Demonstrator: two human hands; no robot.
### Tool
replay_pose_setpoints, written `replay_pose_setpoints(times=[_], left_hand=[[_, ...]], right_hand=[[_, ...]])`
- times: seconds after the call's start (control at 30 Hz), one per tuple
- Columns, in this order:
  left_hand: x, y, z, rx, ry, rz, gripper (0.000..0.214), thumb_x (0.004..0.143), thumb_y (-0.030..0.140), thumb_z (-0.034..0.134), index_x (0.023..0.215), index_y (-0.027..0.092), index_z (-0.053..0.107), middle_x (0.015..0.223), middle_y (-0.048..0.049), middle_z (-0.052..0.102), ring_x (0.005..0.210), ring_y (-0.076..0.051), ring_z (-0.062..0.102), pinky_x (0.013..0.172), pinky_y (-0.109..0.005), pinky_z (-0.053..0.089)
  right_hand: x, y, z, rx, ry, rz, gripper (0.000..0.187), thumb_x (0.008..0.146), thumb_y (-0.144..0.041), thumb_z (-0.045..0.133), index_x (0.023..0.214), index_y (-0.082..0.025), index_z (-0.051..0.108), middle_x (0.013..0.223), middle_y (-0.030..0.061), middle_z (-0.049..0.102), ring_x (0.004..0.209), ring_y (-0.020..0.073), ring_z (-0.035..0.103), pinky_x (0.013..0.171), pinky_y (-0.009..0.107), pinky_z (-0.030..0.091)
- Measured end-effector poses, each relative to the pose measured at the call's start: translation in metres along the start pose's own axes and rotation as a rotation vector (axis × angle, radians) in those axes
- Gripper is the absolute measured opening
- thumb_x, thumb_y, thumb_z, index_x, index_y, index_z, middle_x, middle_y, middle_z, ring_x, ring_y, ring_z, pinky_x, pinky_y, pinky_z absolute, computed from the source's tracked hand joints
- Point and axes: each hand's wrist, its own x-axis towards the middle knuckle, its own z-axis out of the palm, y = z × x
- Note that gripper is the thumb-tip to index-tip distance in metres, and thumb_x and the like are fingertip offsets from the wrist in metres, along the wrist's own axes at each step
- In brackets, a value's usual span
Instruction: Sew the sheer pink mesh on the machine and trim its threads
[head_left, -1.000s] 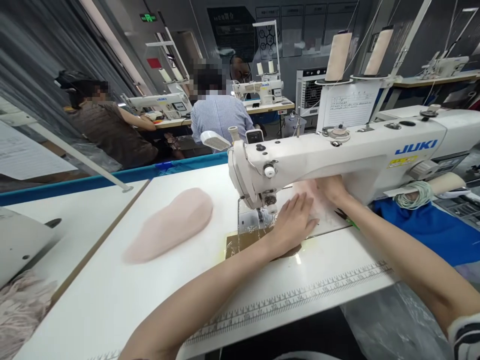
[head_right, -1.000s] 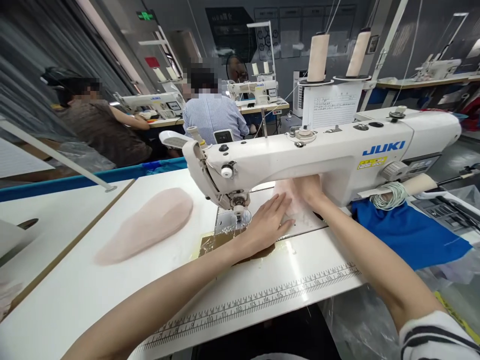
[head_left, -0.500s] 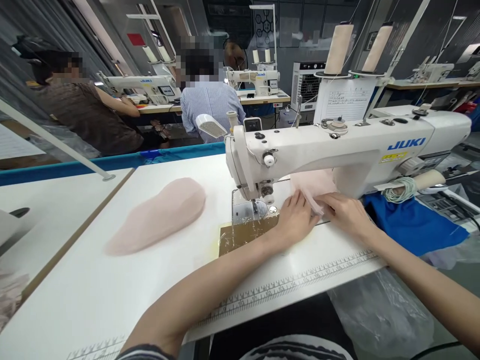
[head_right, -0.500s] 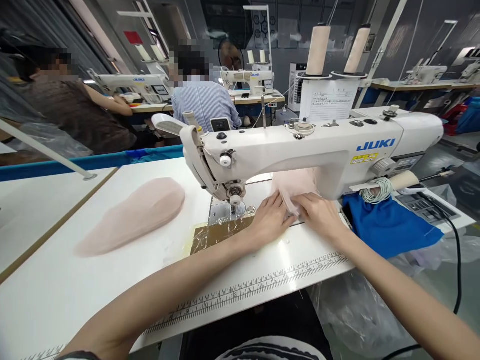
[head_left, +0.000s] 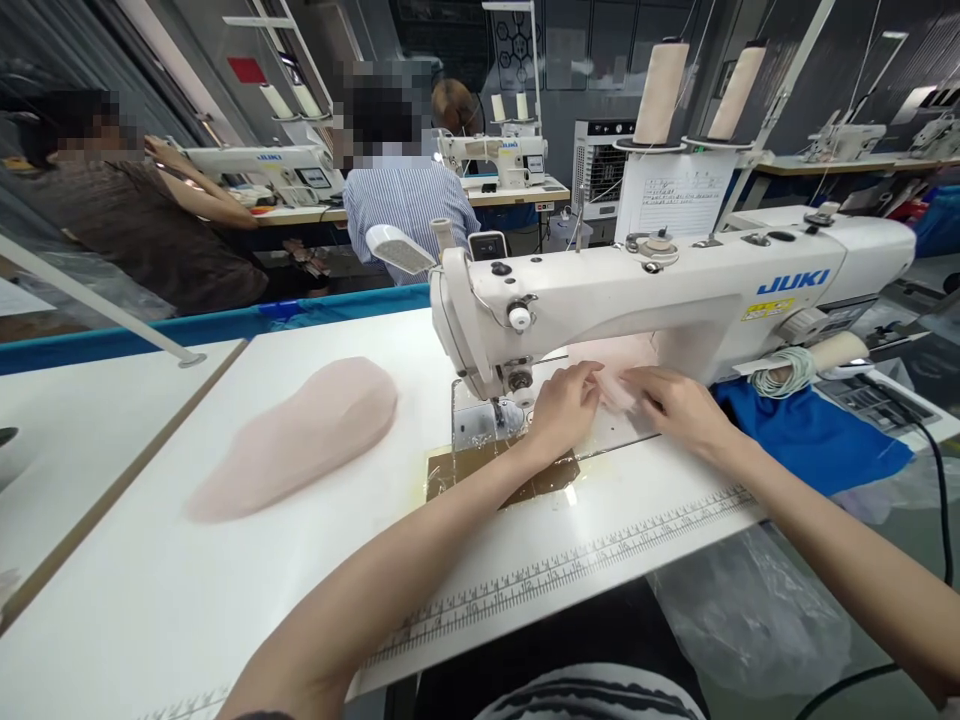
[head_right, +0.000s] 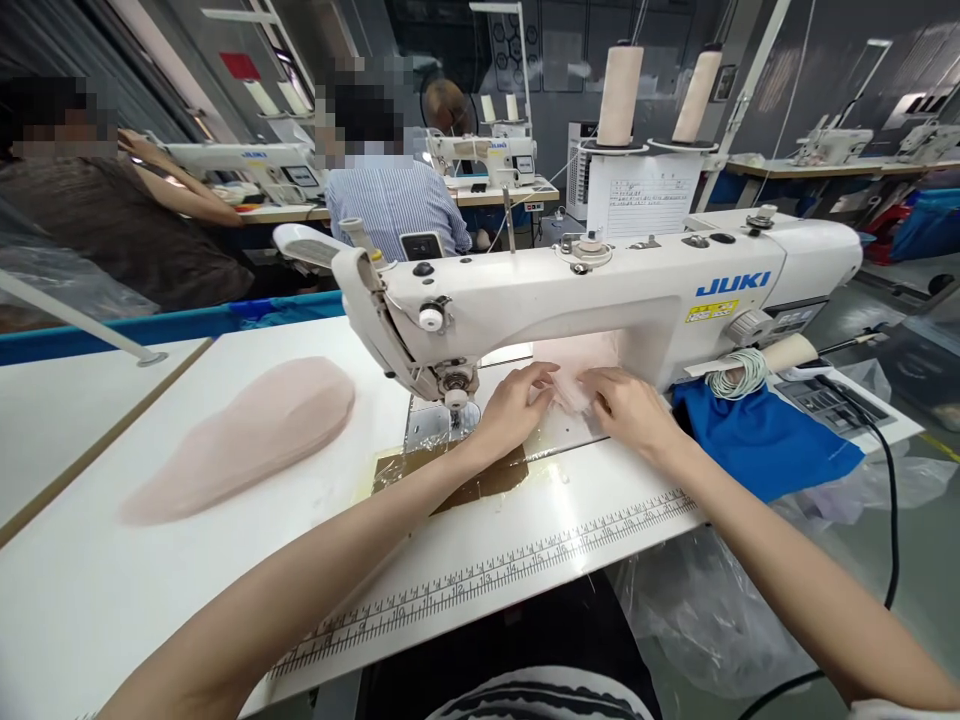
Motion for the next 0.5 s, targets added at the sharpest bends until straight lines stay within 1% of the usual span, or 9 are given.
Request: replay_pose_setpoints(times=[0.1,0.2,0.27,0.33,0.43,0.5], left_hand=[[0.008,-0.002,0.005,-0.025,0.004,0.038,0.031,0.084,0.003,0.048,0.105,0.018,0.064,0.100,-0.0030,0.068,0.094,-0.018,0.061,0.085,-0.032,0.051],[0.014,-0.001,0.006,-0.009,0.013,0.117,0.034,0.081,-0.002,0.047,0.102,0.017,0.066,0.098,-0.0040,0.066,0.095,-0.019,0.059,0.088,-0.033,0.049],[0.017,0.002,0.005,0.010,0.027,0.172,0.026,0.084,0.003,0.050,0.099,0.016,0.067,0.097,-0.0052,0.065,0.096,-0.021,0.057,0.090,-0.036,0.047],[0.017,0.005,0.003,0.021,0.047,0.203,0.016,0.089,0.011,0.052,0.091,0.015,0.067,0.091,-0.0057,0.064,0.093,-0.022,0.055,0.087,-0.037,0.046],[0.006,0.010,-0.003,0.018,0.071,0.229,0.021,0.095,0.019,0.046,0.084,0.016,0.063,0.087,-0.0052,0.062,0.088,-0.020,0.054,0.081,-0.034,0.047],[-0.013,0.015,-0.010,0.017,0.063,0.280,0.020,0.096,0.022,0.045,0.085,0.016,0.062,0.088,-0.0049,0.062,0.087,-0.019,0.054,0.078,-0.032,0.047]], right_hand=[[0.003,-0.001,0.001,0.006,-0.002,-0.004,0.046,0.079,-0.014,0.046,0.123,-0.017,0.060,0.124,0.0064,0.063,0.111,0.0252,0.059,0.092,0.037,0.048],[0.005,-0.002,0.003,0.009,0.010,0.006,0.048,0.080,-0.020,0.050,0.128,-0.019,0.056,0.125,0.0066,0.062,0.112,0.0262,0.058,0.090,0.037,0.049],[0.006,-0.002,0.005,0.008,0.031,0.024,0.049,0.080,-0.021,0.050,0.128,-0.019,0.055,0.126,0.0076,0.061,0.112,0.0267,0.057,0.091,0.038,0.049],[0.008,-0.001,0.008,0.004,0.058,0.045,0.050,0.078,-0.019,0.050,0.128,-0.017,0.054,0.128,0.0101,0.058,0.114,0.0279,0.055,0.092,0.040,0.048],[0.013,0.004,0.011,-0.002,0.080,0.055,0.057,0.075,-0.016,0.051,0.132,-0.013,0.048,0.132,0.0147,0.054,0.118,0.0300,0.052,0.094,0.042,0.047],[0.016,0.007,0.013,-0.003,0.076,0.042,0.059,0.075,-0.014,0.050,0.133,-0.012,0.046,0.133,0.0158,0.052,0.120,0.0297,0.050,0.097,0.043,0.045]])
